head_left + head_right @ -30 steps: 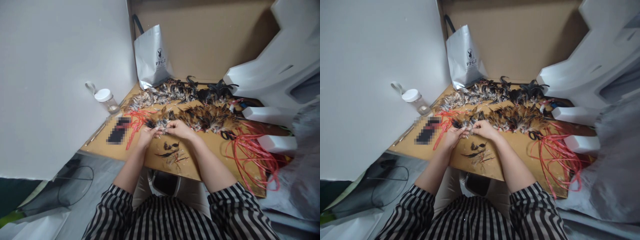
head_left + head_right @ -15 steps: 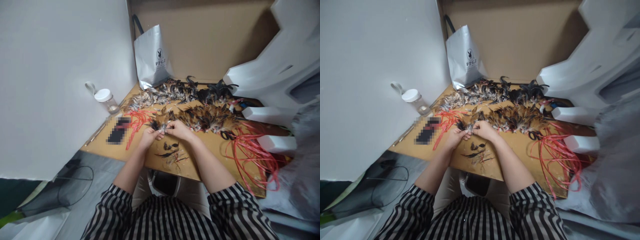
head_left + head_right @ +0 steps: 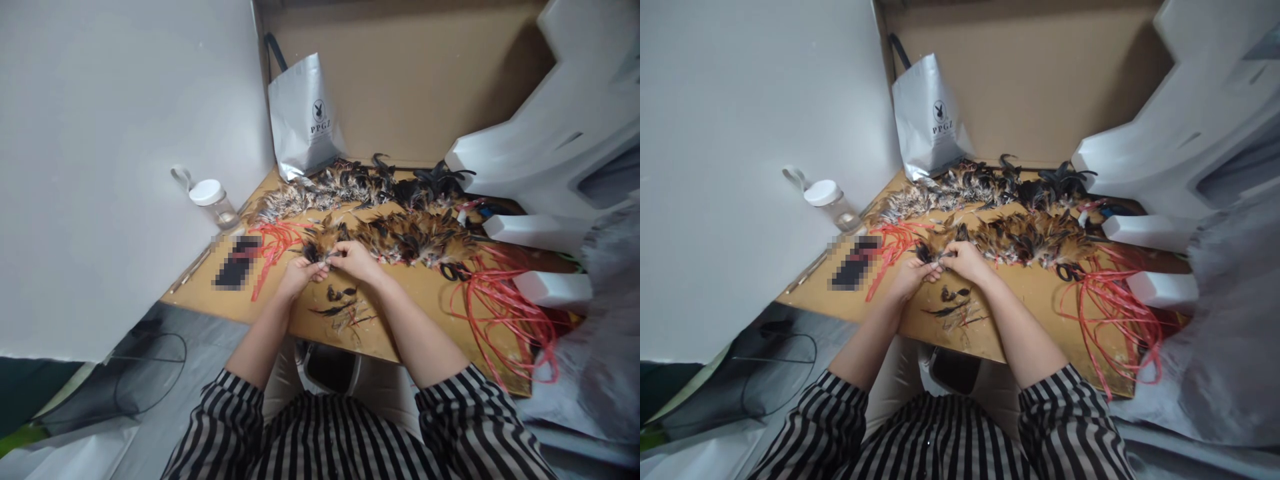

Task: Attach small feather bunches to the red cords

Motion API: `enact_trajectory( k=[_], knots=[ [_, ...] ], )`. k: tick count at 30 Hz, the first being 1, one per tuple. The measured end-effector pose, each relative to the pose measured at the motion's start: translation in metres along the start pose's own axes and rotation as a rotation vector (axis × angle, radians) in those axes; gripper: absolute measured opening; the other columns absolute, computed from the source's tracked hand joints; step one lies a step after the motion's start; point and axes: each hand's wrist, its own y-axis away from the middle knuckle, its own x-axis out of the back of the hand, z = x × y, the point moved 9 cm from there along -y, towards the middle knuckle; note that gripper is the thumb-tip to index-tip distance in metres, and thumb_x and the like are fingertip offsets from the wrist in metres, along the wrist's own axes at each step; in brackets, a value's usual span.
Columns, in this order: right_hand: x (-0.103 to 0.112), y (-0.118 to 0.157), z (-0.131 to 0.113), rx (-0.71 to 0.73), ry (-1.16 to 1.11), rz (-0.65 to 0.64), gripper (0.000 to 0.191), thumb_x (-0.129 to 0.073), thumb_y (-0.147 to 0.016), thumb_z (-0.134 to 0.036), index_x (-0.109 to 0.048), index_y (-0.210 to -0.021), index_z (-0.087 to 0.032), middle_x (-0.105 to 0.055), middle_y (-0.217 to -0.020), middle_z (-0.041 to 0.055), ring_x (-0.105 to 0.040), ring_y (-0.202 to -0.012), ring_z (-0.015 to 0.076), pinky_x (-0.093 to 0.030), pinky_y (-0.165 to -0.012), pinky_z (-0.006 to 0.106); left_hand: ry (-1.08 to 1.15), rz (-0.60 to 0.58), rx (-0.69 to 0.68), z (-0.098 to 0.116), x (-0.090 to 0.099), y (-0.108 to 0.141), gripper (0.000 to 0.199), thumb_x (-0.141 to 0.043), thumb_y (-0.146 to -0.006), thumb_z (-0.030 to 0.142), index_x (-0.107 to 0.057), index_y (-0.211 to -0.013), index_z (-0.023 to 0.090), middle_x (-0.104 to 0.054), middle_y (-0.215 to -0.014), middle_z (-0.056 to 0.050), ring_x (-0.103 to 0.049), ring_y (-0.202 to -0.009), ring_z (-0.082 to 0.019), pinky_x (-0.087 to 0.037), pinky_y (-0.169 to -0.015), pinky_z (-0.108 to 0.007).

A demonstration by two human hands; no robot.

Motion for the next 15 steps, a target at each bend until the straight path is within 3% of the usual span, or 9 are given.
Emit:
enact_trajectory(
  k=[4, 8, 11, 15],
  knots=[
    [0.004, -0.002, 0.003, 0.007, -0.087, 0.092, 0.015, -0.063, -0.061, -0.028, -0.064, -0.068, -0.015, -0.056, -0.06, -0.0014, -0.045, -0.055, 0.0095, -0.034, -0.052, 0.021, 0.035, -0.009, 0.013, 0.0, 0.0, 0.0, 0.024, -0.072, -0.058, 0.031, -0.066, -0.067, 0.009, -0.064, -0.061, -0.006, -0.056, -0.049, -0.009, -0.043, -0.049, -0.02],
    [0.015, -0.002, 0.016, -0.115, -0.337, 0.257, 0.032, -0.067, -0.057, -0.032, -0.063, -0.084, -0.015, -0.059, -0.067, 0.0, -0.046, -0.054, 0.0091, -0.037, -0.053, 0.022, 0.108, 0.034, 0.013, 0.001, 0.006, -0.001, 0.026, -0.072, -0.058, 0.031, -0.066, -0.068, 0.008, -0.065, -0.063, -0.007, -0.055, -0.05, -0.008, -0.042, -0.051, -0.02],
    [0.006, 0.0, 0.019, -0.214, -0.48, 0.189, 0.033, -0.068, -0.056, -0.036, -0.064, -0.079, -0.013, -0.059, -0.062, 0.001, -0.047, -0.051, 0.0091, -0.037, -0.053, 0.023, 0.154, 0.063, -0.002, 0.001, 0.011, -0.003, 0.025, -0.071, -0.059, 0.03, -0.066, -0.069, 0.007, -0.066, -0.064, -0.008, -0.055, -0.05, -0.007, -0.042, -0.051, -0.019],
    [-0.012, 0.001, 0.011, -0.205, -0.541, 0.049, 0.03, -0.069, -0.056, -0.036, -0.064, -0.074, -0.012, -0.06, -0.06, 0.0002, -0.047, -0.05, 0.0081, -0.036, -0.053, 0.022, 0.151, 0.046, -0.007, 0.001, 0.01, -0.004, 0.025, -0.07, -0.059, 0.029, -0.067, -0.071, 0.007, -0.066, -0.066, -0.008, -0.056, -0.051, -0.008, -0.042, -0.051, -0.02]
  ],
)
